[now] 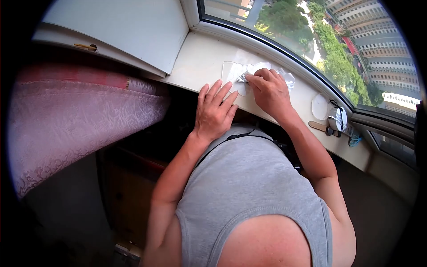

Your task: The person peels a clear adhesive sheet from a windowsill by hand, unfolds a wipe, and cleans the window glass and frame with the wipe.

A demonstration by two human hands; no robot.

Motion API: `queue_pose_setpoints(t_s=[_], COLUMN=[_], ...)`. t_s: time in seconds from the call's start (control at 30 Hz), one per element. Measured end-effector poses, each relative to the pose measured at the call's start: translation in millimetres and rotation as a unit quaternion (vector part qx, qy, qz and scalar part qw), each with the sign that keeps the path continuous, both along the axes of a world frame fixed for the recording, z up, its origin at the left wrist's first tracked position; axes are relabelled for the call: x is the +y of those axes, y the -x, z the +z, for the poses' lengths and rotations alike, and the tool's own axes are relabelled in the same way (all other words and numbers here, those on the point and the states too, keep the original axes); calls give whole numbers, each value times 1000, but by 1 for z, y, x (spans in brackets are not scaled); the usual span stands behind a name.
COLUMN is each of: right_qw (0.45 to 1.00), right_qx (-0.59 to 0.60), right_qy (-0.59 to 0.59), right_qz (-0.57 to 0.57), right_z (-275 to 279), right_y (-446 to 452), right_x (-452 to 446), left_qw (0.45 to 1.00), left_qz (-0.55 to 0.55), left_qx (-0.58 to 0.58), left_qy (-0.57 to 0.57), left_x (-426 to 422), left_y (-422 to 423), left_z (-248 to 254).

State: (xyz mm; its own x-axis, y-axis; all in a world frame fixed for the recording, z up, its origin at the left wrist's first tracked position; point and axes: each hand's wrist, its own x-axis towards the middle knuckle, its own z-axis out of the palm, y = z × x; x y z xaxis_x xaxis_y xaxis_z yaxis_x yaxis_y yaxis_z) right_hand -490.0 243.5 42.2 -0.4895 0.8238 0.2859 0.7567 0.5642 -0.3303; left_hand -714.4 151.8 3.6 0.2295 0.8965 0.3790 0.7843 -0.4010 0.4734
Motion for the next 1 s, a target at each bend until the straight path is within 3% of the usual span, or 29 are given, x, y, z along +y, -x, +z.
queue_pose_setpoints(t_s=[0.2, 0.33, 0.47, 0.57, 0.7, 0.9, 1.0], right_qw=[999, 999, 999, 998, 998, 997, 998], right_qx=[-30, -6, 20, -37, -14, -69, -16], right_qy=[0, 5, -37, -37, -6, 6, 4], right_qz=[31, 33, -12, 24, 61, 26, 64], right_z=[5, 0, -6, -1, 6, 7, 7], right_y=[38, 12, 14, 38, 27, 46, 43], right_x=[13, 4, 25, 27, 13, 33, 16], left_qw=[1000, 1000, 1000, 1000, 1000, 1000, 1000], left_qz=[-13, -11, -10, -17, -20, -15, -18], left_qx=[-4, -4, -10, 1, -2, -24, -15], left_qy=[4, -4, -2, 6, 4, 12, 13], left_x=[5, 5, 2, 4, 5, 2, 2], left_y=[4, 2, 1, 3, 3, 2, 5], left_z=[3, 3, 2, 4, 4, 2, 4])
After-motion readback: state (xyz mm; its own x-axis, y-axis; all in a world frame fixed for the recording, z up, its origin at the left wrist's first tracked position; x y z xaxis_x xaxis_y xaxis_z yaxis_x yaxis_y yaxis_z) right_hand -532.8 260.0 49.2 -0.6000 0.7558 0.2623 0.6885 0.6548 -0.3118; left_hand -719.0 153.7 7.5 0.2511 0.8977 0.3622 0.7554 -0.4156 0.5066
